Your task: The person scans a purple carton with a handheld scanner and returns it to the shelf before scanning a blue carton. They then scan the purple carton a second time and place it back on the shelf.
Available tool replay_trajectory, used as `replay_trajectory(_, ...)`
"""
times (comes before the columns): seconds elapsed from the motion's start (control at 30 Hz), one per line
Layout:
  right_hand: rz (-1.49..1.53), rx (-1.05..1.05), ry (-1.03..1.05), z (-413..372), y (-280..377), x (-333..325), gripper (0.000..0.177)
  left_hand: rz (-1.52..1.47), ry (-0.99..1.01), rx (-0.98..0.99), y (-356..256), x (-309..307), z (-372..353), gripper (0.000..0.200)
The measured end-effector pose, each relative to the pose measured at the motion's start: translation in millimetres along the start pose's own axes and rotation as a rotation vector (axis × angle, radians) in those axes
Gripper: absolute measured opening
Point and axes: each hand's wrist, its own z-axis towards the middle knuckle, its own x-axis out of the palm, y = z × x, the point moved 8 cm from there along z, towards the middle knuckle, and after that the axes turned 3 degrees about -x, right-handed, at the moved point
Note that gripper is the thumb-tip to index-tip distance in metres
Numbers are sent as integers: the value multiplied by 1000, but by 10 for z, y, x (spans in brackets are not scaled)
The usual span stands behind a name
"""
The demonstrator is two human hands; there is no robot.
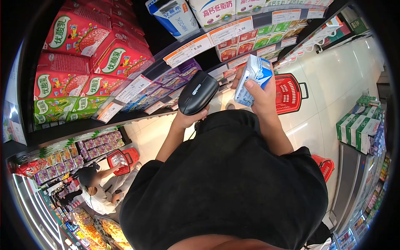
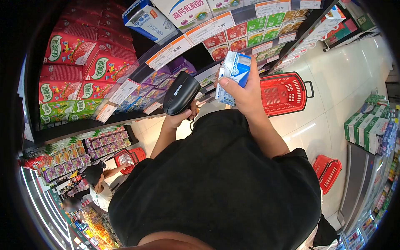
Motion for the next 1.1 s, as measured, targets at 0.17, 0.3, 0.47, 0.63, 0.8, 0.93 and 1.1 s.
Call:
replay_trajectory(0.17,0,-3,1,-4,-5,-10,50,15,3,-2,-53,63,14,37)
replay_trajectory(0.3,-1,7,-2,-9,-3,-12,50,17,26,12,-46,62,12,37)
replay_trajectory(0.47,-8,3,7,-3,-20,-22,50,30,7,-20,-43,53,2,37)
replay_trajectory(0.63,-11,-3,7,-1,-9,-6,50,23,17,0,-22,41,5,38)
replay_trajectory(0.8,-16,5,-7,-4,-19,-18,51,38,14,15,-56,53,11,39)
replay_trajectory(0.93,-9,4,-6,-7,-19,-13,50,37,14,9,-43,42,5,39)
replay_trajectory(1.1,-14,3,-11,-8,-32,-17,49,12,2,-10,-33,36,-8,38)
